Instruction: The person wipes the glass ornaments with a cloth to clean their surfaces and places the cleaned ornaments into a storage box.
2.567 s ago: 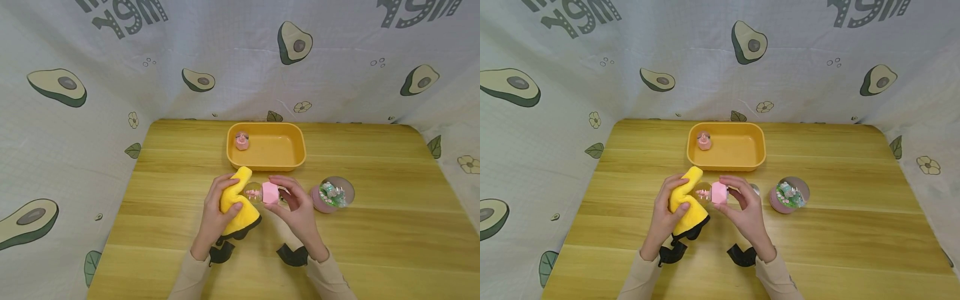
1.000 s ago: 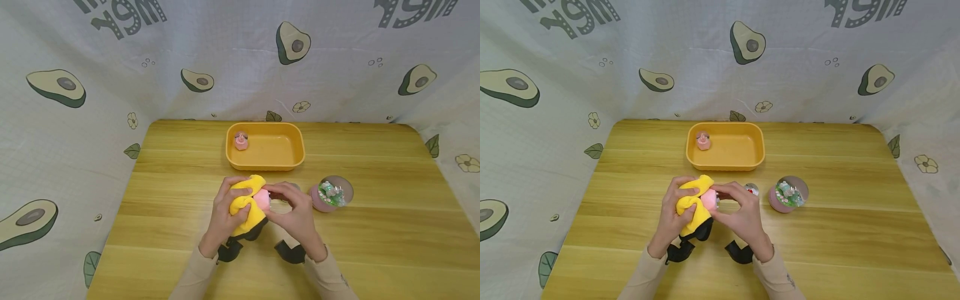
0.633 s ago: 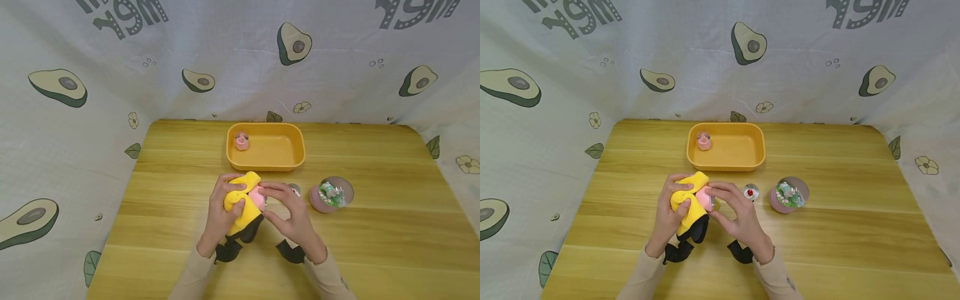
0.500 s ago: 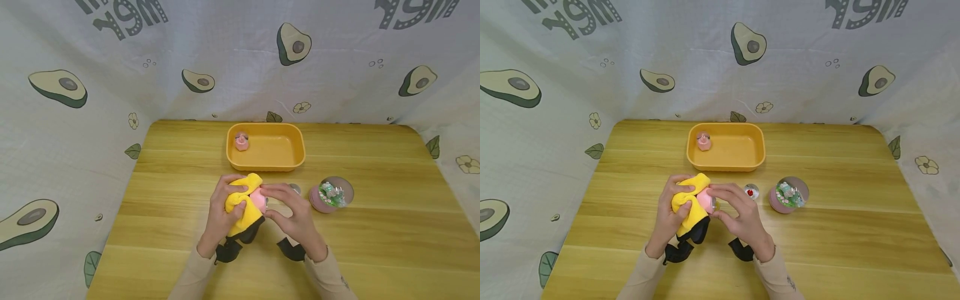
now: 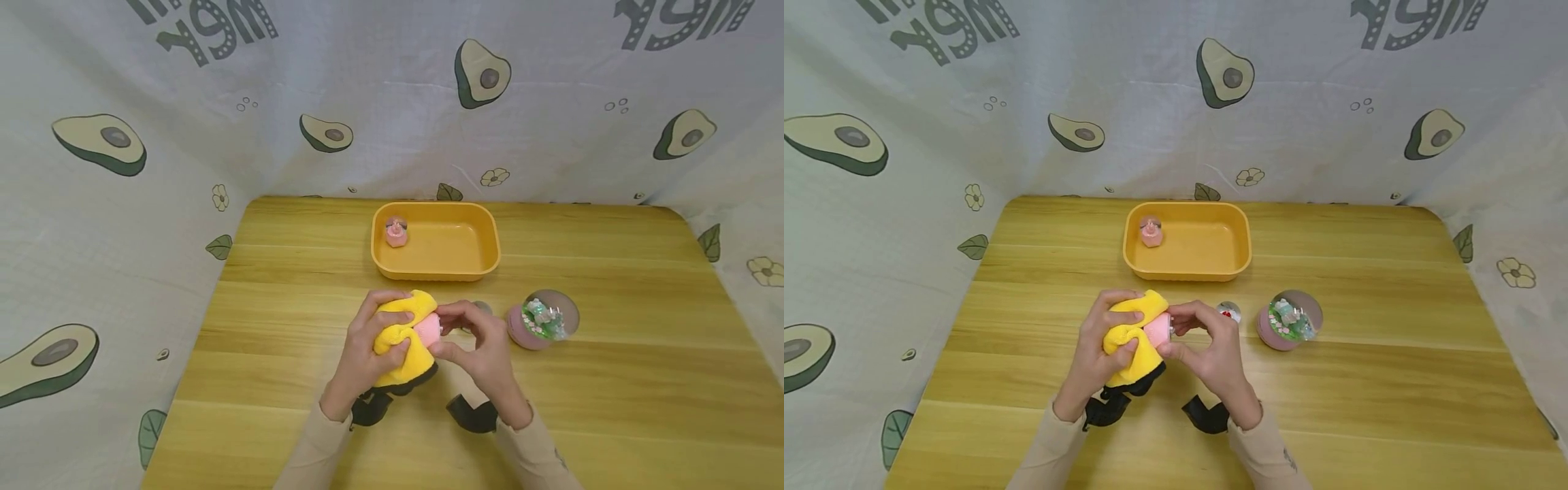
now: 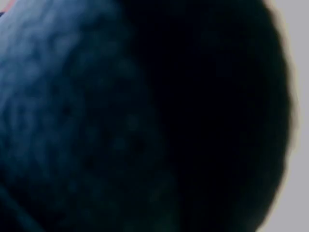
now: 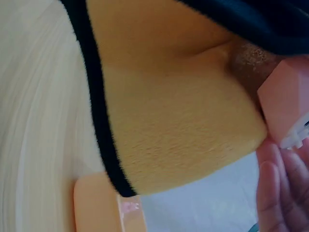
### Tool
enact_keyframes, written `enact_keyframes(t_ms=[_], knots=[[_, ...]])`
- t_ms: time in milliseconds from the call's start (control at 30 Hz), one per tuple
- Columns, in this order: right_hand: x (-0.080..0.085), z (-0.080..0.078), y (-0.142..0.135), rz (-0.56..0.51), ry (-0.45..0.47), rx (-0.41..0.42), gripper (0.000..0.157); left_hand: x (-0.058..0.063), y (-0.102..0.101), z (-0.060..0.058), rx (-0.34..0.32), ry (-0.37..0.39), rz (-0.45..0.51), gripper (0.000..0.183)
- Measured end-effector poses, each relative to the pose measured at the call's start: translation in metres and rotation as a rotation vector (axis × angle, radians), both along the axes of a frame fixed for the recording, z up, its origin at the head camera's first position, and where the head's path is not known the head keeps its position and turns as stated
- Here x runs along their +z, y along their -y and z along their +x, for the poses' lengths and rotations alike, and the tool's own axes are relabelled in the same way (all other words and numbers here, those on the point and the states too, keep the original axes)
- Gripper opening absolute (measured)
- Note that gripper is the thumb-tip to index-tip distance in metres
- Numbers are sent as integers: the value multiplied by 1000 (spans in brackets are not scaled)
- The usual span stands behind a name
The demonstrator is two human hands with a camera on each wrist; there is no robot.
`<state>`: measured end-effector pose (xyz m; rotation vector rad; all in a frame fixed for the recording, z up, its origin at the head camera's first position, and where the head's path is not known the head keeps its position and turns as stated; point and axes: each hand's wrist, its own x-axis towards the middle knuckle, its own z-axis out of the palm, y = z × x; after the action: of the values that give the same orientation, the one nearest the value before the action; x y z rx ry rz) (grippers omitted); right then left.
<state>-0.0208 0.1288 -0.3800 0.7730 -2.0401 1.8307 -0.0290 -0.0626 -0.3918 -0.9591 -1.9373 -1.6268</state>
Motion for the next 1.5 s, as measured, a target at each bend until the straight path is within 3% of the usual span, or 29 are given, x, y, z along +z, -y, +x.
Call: enact_keyframes(t_ms=[67,167,300,467,667,967,1167,1267,1433,1500], knots=[[2,2,0,22,30,-14,43,-1,-1,1,4,7,9,20],[2,3,1,71,-10,-23,43,-1,-3,2,25,74,47,22],[-2,-1,1,94,-166,5,52,1,-4,5,61,204,104,26],[-2,-5,0,140,-342,14,43,5,-3,7,58,293,120,29],[-5,-8,-1,81,-411,3,41,5,-4,6,27,244,94,29],[-3,-2,0,124,-214,-105,52,3,-4,5,-7,96,39,24],[1,2,-1,211,-92,-136,54,0,-5,5,14,95,69,25],[1,1,-1,172,-147,-79,55,0,-5,6,32,141,108,26],[0,-5,-1,124,-334,21,46,2,-4,7,46,224,140,28],[0,-7,-1,138,-391,26,41,2,-3,7,48,235,136,28]])
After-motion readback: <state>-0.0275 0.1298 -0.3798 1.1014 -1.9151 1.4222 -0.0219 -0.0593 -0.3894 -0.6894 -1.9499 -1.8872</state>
